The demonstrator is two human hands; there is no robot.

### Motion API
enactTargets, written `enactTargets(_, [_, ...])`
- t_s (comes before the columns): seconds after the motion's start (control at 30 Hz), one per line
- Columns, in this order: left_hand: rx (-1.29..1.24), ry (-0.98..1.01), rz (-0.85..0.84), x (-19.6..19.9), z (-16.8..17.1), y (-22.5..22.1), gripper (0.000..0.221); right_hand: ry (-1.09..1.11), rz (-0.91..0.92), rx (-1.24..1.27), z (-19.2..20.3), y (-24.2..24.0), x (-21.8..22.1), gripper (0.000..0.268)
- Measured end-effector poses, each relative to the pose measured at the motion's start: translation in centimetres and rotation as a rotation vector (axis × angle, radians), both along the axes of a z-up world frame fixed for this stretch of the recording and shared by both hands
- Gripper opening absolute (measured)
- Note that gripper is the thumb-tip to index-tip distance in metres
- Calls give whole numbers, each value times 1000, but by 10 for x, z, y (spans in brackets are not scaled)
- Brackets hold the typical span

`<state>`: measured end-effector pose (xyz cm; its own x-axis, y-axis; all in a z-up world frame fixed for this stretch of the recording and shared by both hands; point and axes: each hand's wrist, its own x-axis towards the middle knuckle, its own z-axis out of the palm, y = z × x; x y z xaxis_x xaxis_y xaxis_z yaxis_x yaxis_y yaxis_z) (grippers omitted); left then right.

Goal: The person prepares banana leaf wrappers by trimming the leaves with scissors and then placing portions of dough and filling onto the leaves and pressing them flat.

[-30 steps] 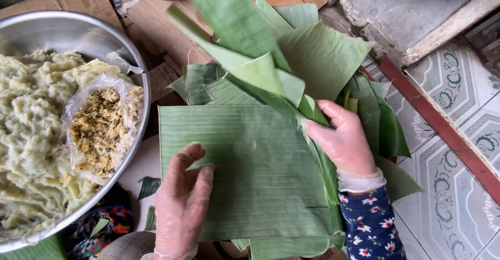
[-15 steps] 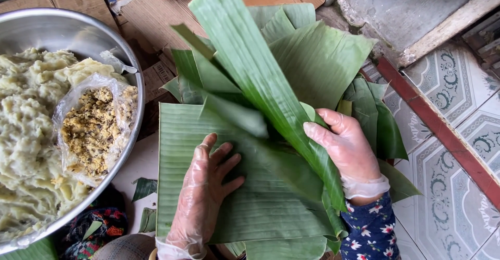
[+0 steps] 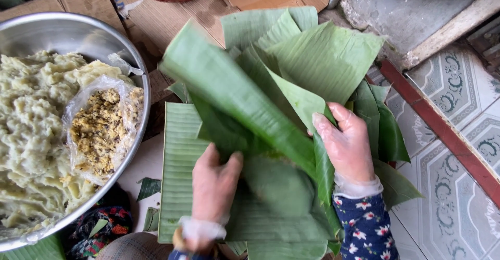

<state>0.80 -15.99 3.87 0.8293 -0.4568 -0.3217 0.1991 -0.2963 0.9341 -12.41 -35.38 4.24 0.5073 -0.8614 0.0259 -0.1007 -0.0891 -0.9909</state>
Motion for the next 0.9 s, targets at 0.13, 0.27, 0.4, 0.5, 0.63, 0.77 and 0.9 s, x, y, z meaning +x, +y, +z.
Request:
enactTargets(0.13, [-118,307,436,-5,50,54,40,86,27,-53,18,11,1,16])
enactTargets(0.27, [151,292,335,9,35,62,40,191,412,-338,22,16,9,62])
enactTargets(0.4, [313,243,285,17,29,72,38,385,824,-584,11,30,20,120])
enactTargets(0.5, [354,132,364,20,35,105,39,549,947,-673,-1,34,16,130])
enactTargets(0.63, [533,-184,672,18,49,184,64,608,882,-904,-7,34,23,85])
enactTargets(0.77, [670,-125,895,12,-13,307,59,563,912,-970,-13,25,19,83])
enactTargets(0.9, [64,-140,1124,-16,-85,412,58,498,851,-977,-30,16,17,83])
